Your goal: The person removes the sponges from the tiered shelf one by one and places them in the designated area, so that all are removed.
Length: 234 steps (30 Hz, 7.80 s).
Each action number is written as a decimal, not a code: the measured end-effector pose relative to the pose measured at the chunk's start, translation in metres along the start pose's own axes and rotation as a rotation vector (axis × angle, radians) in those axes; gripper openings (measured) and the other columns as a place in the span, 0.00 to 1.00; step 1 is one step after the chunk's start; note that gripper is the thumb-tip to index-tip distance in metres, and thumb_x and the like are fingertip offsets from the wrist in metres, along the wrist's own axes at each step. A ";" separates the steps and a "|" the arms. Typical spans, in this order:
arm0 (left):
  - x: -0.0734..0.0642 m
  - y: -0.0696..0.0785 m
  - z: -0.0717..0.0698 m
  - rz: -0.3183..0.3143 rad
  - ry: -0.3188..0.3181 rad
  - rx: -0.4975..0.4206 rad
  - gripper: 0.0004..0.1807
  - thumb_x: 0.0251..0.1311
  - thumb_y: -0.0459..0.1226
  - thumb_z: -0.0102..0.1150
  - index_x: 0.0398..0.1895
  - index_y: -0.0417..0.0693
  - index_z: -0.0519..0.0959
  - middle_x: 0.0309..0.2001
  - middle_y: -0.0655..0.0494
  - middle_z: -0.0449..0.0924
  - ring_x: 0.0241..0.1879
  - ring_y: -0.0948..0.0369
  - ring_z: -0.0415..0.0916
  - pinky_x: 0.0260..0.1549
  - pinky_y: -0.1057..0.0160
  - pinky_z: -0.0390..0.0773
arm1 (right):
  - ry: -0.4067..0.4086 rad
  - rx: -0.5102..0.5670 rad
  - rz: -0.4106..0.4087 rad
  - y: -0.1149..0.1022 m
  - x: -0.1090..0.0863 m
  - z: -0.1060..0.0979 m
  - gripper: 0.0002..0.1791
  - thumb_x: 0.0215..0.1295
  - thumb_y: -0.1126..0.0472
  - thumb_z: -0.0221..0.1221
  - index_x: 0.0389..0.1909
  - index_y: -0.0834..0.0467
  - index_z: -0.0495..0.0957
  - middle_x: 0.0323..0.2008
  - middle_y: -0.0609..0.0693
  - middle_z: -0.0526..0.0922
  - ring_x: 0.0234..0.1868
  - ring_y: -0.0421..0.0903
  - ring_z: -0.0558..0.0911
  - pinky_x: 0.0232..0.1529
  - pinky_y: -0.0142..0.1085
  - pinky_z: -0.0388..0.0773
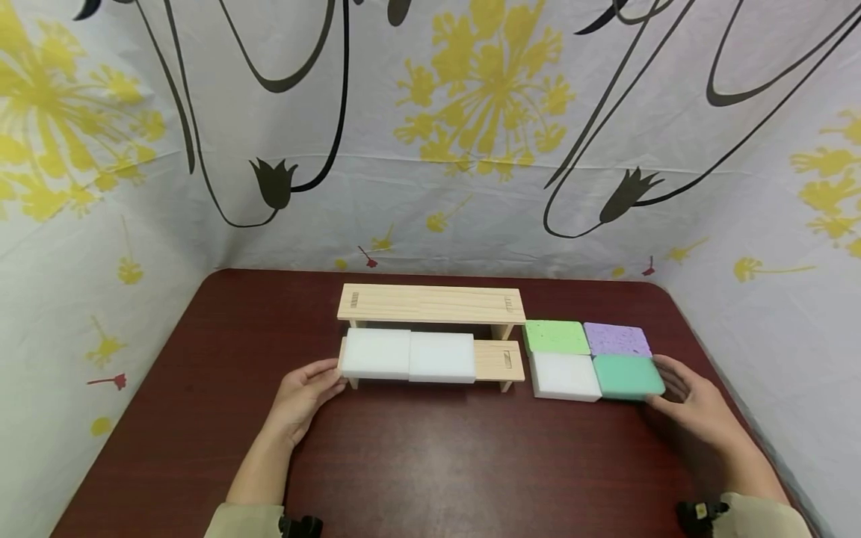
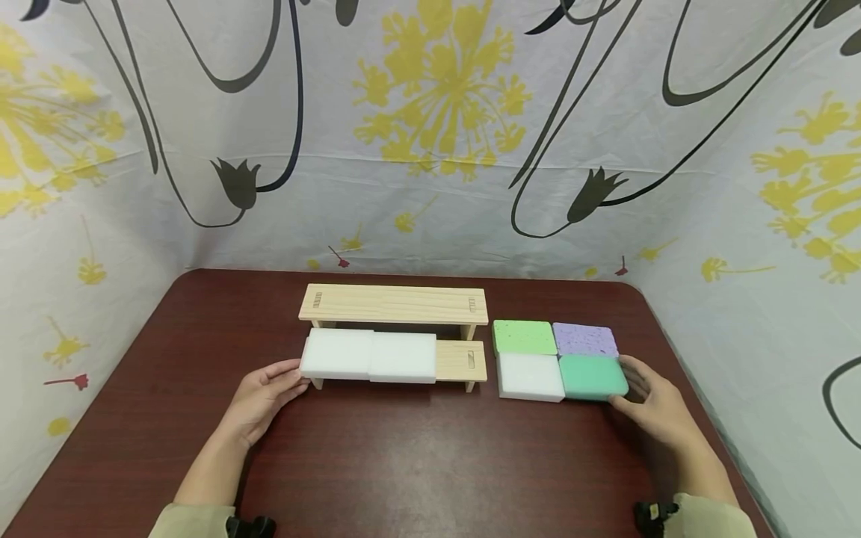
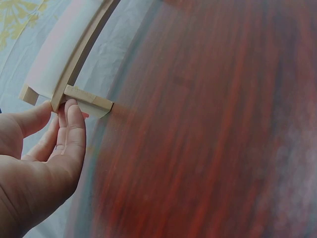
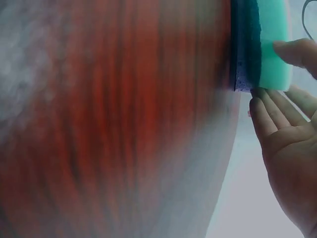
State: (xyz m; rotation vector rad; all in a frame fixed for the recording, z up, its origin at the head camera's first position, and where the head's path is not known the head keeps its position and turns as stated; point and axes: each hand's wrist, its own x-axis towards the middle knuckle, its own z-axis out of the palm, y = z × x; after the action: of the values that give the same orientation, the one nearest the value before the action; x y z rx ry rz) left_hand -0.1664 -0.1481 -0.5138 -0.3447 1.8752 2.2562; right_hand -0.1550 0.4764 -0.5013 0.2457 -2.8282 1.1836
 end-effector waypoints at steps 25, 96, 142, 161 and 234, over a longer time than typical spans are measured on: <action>0.001 -0.001 -0.001 -0.001 -0.006 -0.003 0.22 0.72 0.28 0.55 0.66 0.25 0.69 0.49 0.46 0.83 0.44 0.64 0.83 0.50 0.66 0.83 | 0.146 -0.081 -0.039 -0.018 -0.001 0.007 0.33 0.68 0.68 0.64 0.69 0.72 0.64 0.62 0.71 0.70 0.55 0.13 0.63 0.51 0.07 0.63; 0.000 -0.006 0.000 -0.024 0.007 0.029 0.21 0.72 0.27 0.54 0.66 0.27 0.70 0.53 0.41 0.81 0.46 0.62 0.83 0.51 0.64 0.83 | -0.033 0.032 -0.312 -0.132 0.035 0.093 0.29 0.62 0.69 0.68 0.64 0.67 0.73 0.57 0.60 0.81 0.59 0.47 0.80 0.61 0.18 0.68; -0.001 -0.002 -0.001 0.003 0.005 0.017 0.23 0.72 0.28 0.56 0.66 0.25 0.69 0.50 0.44 0.82 0.45 0.63 0.83 0.50 0.65 0.83 | -0.096 0.030 -0.369 -0.160 0.056 0.123 0.35 0.59 0.62 0.74 0.65 0.66 0.72 0.59 0.58 0.79 0.62 0.53 0.78 0.64 0.23 0.70; 0.001 -0.003 -0.001 0.008 0.013 0.021 0.22 0.71 0.27 0.56 0.65 0.25 0.70 0.51 0.42 0.82 0.44 0.64 0.83 0.49 0.66 0.84 | -0.134 0.012 -0.319 -0.170 0.061 0.132 0.39 0.58 0.57 0.75 0.68 0.65 0.70 0.63 0.58 0.78 0.65 0.55 0.75 0.63 0.53 0.75; 0.000 0.000 0.000 0.001 0.005 0.004 0.21 0.72 0.26 0.55 0.64 0.23 0.69 0.49 0.43 0.83 0.43 0.64 0.83 0.48 0.65 0.84 | -0.173 -0.092 -0.357 -0.197 0.083 0.172 0.47 0.52 0.48 0.78 0.69 0.63 0.69 0.65 0.58 0.74 0.66 0.57 0.73 0.67 0.55 0.71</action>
State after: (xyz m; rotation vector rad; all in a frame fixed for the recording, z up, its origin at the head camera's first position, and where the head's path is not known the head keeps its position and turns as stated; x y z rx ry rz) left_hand -0.1664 -0.1481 -0.5143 -0.3494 1.8829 2.2535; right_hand -0.2025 0.2078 -0.4735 0.8438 -2.8025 0.9957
